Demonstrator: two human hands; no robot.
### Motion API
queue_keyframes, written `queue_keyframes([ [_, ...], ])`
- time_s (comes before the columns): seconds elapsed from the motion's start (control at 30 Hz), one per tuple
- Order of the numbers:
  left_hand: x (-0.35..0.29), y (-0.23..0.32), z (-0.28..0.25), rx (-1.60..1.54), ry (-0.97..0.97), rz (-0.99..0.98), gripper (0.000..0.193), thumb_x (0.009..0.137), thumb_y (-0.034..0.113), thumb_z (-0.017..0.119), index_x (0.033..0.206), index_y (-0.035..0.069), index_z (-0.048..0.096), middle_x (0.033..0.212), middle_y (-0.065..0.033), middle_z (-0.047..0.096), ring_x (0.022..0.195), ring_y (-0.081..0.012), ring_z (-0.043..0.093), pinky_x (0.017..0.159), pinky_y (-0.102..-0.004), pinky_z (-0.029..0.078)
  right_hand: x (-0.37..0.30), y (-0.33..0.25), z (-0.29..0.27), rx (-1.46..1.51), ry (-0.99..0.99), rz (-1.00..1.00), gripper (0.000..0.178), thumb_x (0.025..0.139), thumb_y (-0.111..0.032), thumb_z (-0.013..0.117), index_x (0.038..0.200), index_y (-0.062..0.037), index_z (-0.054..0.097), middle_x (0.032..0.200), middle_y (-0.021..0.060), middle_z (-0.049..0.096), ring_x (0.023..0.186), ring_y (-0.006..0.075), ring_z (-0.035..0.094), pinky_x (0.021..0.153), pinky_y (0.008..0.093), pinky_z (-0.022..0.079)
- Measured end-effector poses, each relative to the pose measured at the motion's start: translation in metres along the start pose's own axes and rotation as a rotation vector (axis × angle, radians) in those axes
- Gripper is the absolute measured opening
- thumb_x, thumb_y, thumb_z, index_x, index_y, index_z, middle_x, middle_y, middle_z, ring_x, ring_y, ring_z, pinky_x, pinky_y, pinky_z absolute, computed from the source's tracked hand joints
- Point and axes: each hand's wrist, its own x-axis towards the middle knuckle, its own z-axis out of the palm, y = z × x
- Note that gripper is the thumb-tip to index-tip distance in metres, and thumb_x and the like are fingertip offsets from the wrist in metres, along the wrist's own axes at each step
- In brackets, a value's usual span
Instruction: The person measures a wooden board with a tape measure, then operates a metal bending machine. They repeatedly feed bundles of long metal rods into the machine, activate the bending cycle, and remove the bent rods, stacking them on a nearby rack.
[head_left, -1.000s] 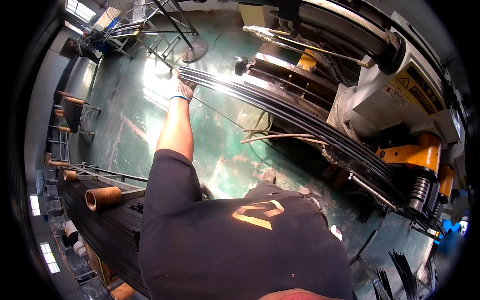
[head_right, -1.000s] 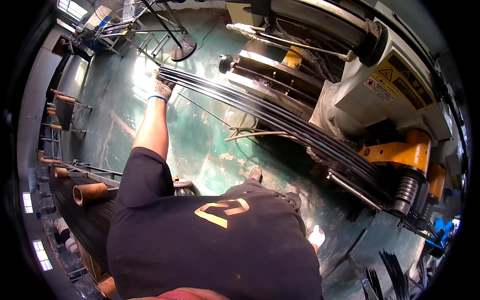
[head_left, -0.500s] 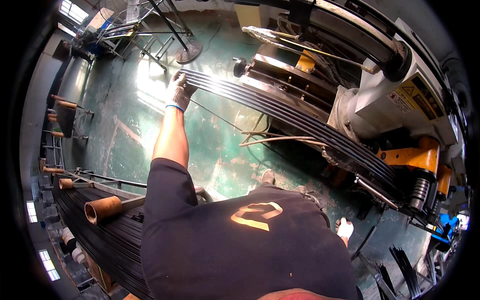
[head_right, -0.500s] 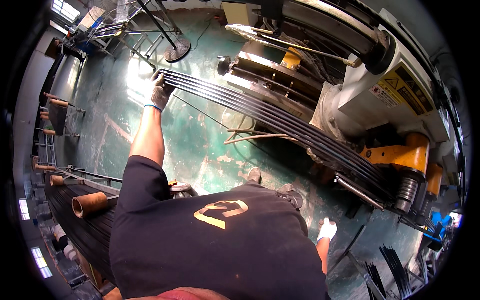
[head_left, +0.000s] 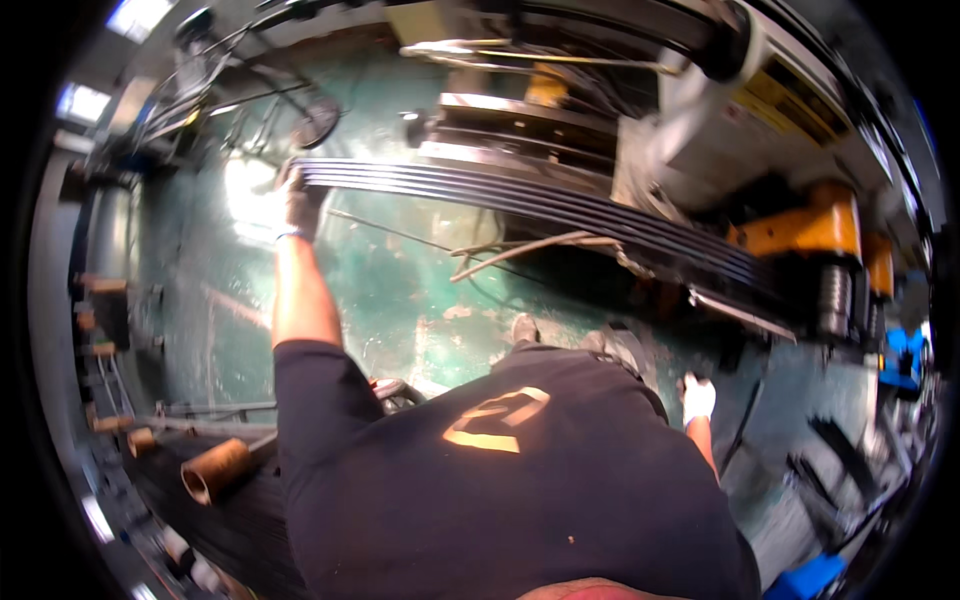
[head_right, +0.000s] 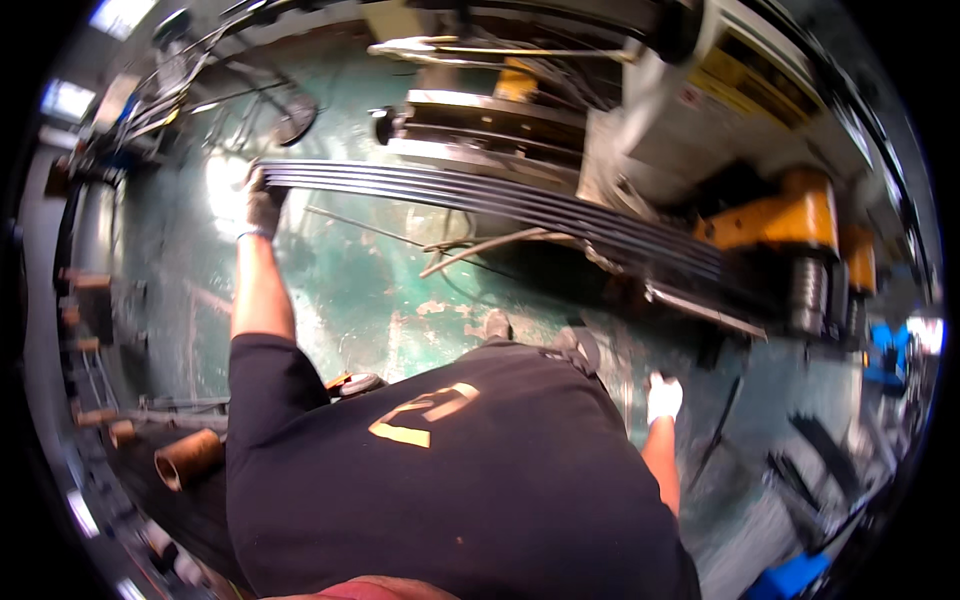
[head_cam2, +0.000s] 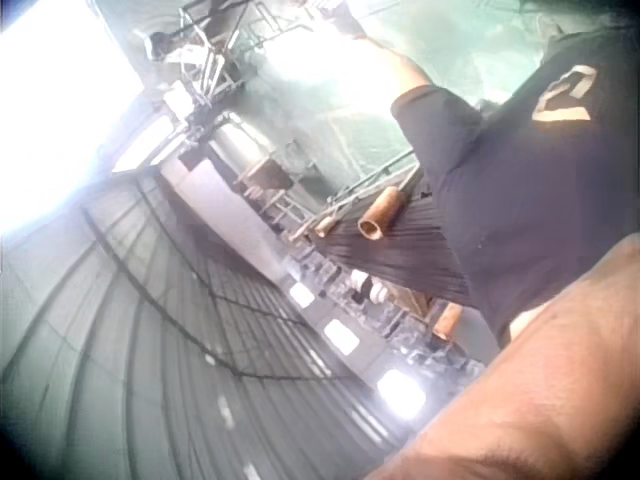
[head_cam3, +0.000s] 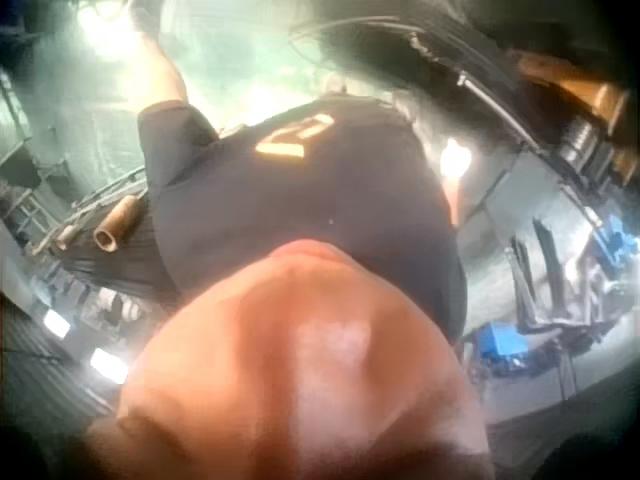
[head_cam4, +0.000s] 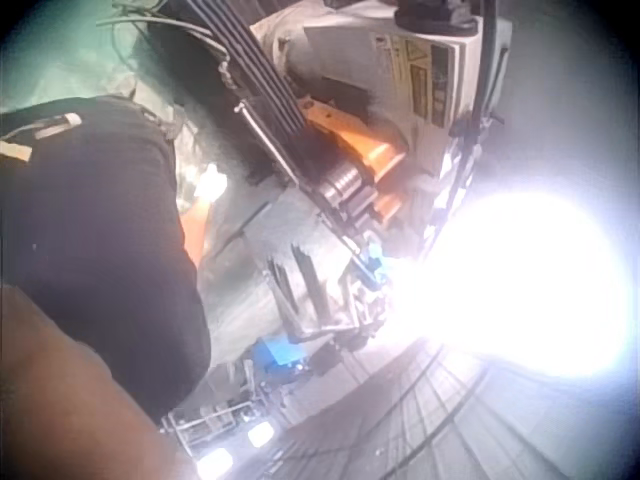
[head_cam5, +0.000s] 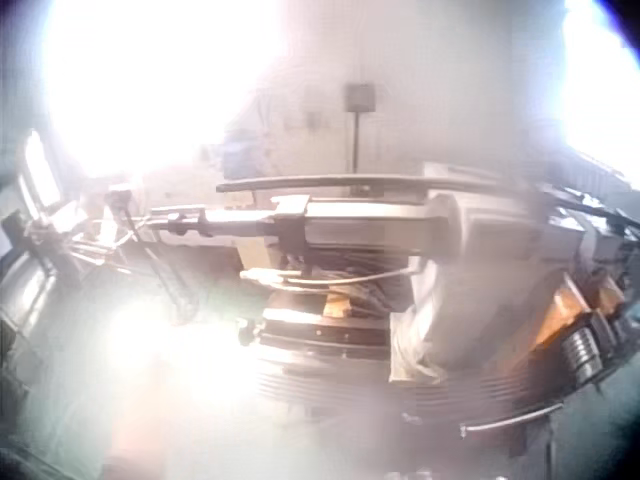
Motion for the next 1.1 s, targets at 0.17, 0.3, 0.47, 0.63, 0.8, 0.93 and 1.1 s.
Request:
queue_keyframes([
  [0.17, 0.019, -0.001, -0.053, 0.047, -0.092, -0.023, 0.033, 0.104, 0.027, 0.066, 0.134, 0.014, 0.064, 0.129, -0.0117, 0.069, 0.118, -0.0322, 0.067, 0.103, -0.0531, 0.057, -0.003, 0.021, -0.016, -0.526, 0.028, -0.276, 0.040, 0.096, -0.040, 0.066, 0.089, -0.0010, 0.074, 0.079, 0.0148, 0.075, 0.073, 0.0296, 0.070, 0.074, 0.0425, 0.054],
  [0.3, 0.019, 0.009, -0.052, 0.078, -0.132, -0.068, 0.035, 0.106, 0.033, 0.063, 0.136, 0.013, 0.064, 0.135, -0.0126, 0.068, 0.123, -0.0332, 0.067, 0.104, -0.0555, 0.057, -0.033, 0.007, -0.010, -0.169, -0.008, 0.033, 0.042, 0.093, -0.037, 0.071, 0.103, 0.0038, 0.074, 0.093, 0.0164, 0.078, 0.086, 0.0271, 0.075, 0.082, 0.0380, 0.057],
  [0.47, -0.015, 0.017, 0.004, 0.065, -0.014, -0.167, 0.060, 0.110, 0.053, 0.044, 0.151, 0.011, 0.054, 0.152, -0.0142, 0.057, 0.140, -0.0383, 0.054, 0.118, -0.0606, 0.044, -0.027, -0.020, -0.010, -0.456, -0.097, -0.008, 0.032, 0.094, -0.033, 0.069, 0.091, -0.0029, 0.078, 0.090, 0.0144, 0.079, 0.088, 0.0332, 0.075, 0.083, 0.0405, 0.055],
  [0.63, -0.069, 0.000, 0.047, -0.053, 0.183, -0.064, 0.071, 0.111, 0.060, 0.031, 0.163, 0.013, 0.037, 0.169, -0.0143, 0.035, 0.154, -0.0401, 0.033, 0.126, -0.0639, 0.029, 0.000, -0.044, -0.010, -0.300, -0.103, -0.050, 0.029, 0.095, -0.026, 0.069, 0.103, -0.0004, 0.079, 0.086, 0.0125, 0.078, 0.082, 0.0219, 0.074, 0.076, 0.0352, 0.055],
  [0.8, -0.141, -0.100, 0.066, -0.122, 0.330, -0.274, 0.080, 0.110, 0.055, 0.041, 0.167, 0.006, 0.017, 0.173, -0.0180, 0.025, 0.157, -0.0452, 0.025, 0.126, -0.0627, 0.031, 0.066, 0.002, -0.014, -0.420, -0.178, -0.081, 0.039, 0.094, -0.041, 0.070, 0.110, -0.0059, 0.079, 0.104, 0.0180, 0.078, 0.098, 0.0323, 0.075, 0.085, 0.0418, 0.056],
  [0.93, -0.204, -0.221, 0.091, -0.293, 0.429, -0.444, 0.068, 0.111, 0.049, 0.045, 0.162, 0.006, 0.031, 0.168, -0.0170, 0.036, 0.151, -0.0420, 0.039, 0.121, -0.0645, 0.036, 0.122, 0.023, -0.035, -0.338, -0.429, 0.063, 0.049, 0.095, -0.050, 0.065, 0.116, -0.0080, 0.076, 0.113, 0.0216, 0.076, 0.106, 0.0423, 0.070, 0.089, 0.0474, 0.055],
  [1.1, -0.302, -0.346, 0.154, -0.379, 0.067, -0.891, 0.056, 0.111, 0.050, 0.045, 0.141, 0.005, 0.059, 0.112, -0.0085, 0.063, 0.110, -0.0295, 0.060, 0.097, -0.0523, 0.052, 0.201, 0.030, -0.075, -0.721, -0.125, -0.681, 0.059, 0.088, -0.056, 0.067, 0.124, -0.0102, 0.074, 0.127, 0.0237, 0.071, 0.124, 0.0420, 0.065, 0.101, 0.0451, 0.054],
])
